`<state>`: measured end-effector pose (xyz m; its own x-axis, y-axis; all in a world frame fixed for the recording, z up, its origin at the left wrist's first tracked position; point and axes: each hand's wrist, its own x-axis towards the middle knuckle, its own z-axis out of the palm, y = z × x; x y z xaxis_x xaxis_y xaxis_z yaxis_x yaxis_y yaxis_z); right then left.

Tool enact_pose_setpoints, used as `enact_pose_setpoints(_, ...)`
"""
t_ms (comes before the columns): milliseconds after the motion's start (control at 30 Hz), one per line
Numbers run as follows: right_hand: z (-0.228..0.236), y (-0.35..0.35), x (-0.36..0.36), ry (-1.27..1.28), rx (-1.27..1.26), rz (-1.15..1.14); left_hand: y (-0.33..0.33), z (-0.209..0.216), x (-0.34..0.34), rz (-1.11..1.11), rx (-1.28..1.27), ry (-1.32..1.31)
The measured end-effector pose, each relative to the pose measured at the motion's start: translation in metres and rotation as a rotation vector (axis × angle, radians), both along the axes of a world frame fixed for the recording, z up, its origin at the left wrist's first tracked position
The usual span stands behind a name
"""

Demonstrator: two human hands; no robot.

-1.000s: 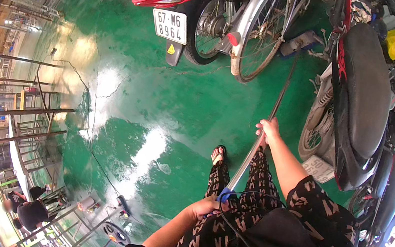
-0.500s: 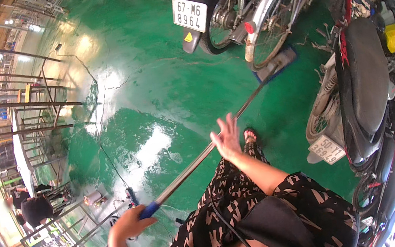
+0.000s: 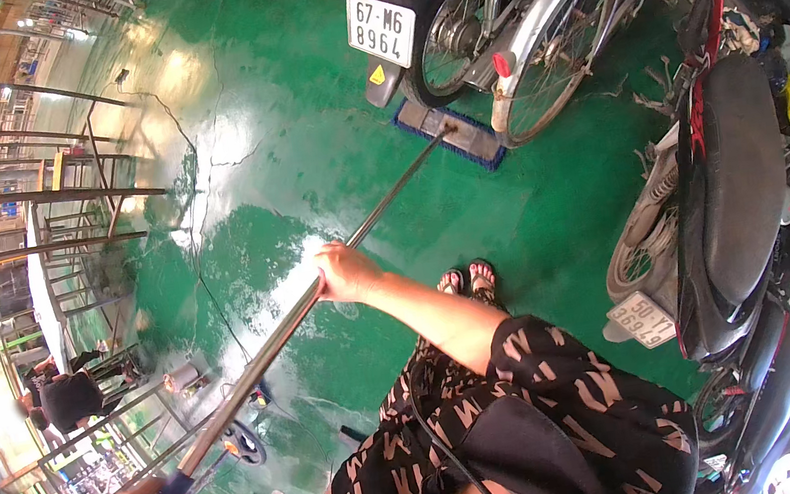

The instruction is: The person mops a green concrete floor in a workshop using a flat mop and a hose. They rinse the mop head with water from the hose and continue cleaning the floor around parked motorcycles and metal racks.

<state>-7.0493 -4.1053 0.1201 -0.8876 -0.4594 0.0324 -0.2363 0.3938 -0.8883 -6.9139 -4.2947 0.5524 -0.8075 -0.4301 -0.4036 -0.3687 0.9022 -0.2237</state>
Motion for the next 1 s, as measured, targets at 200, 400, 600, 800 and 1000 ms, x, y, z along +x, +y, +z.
enact_pose_setpoints(200, 0.004, 0.023, 0.007, -0.203, 0.33, 0.542, 0.002, -0.025, 0.007, 0.425, 0.336, -0.546)
enact_pose_setpoints(400, -0.023, 0.048, -0.019, -0.278, 0.537, 0.726, -0.057, -0.121, -0.014, 0.671, 0.807, -0.74)
enact_pose_setpoints(600, -0.154, 0.049, -0.038, -0.635, 0.563, -0.197, -0.125, -0.324, -0.077, 0.479, 1.208, -0.87)
enact_pose_setpoints(800, -0.233, 0.028, -0.028, -0.271, 0.809, -0.624, -0.06, -0.546, -0.119, 0.336, 1.561, -0.627)
enact_pose_setpoints(1000, -0.226, 0.014, -0.043, -0.345, 0.915, -0.618, -0.065, -0.585, -0.131, 0.848, 1.982, -0.772)
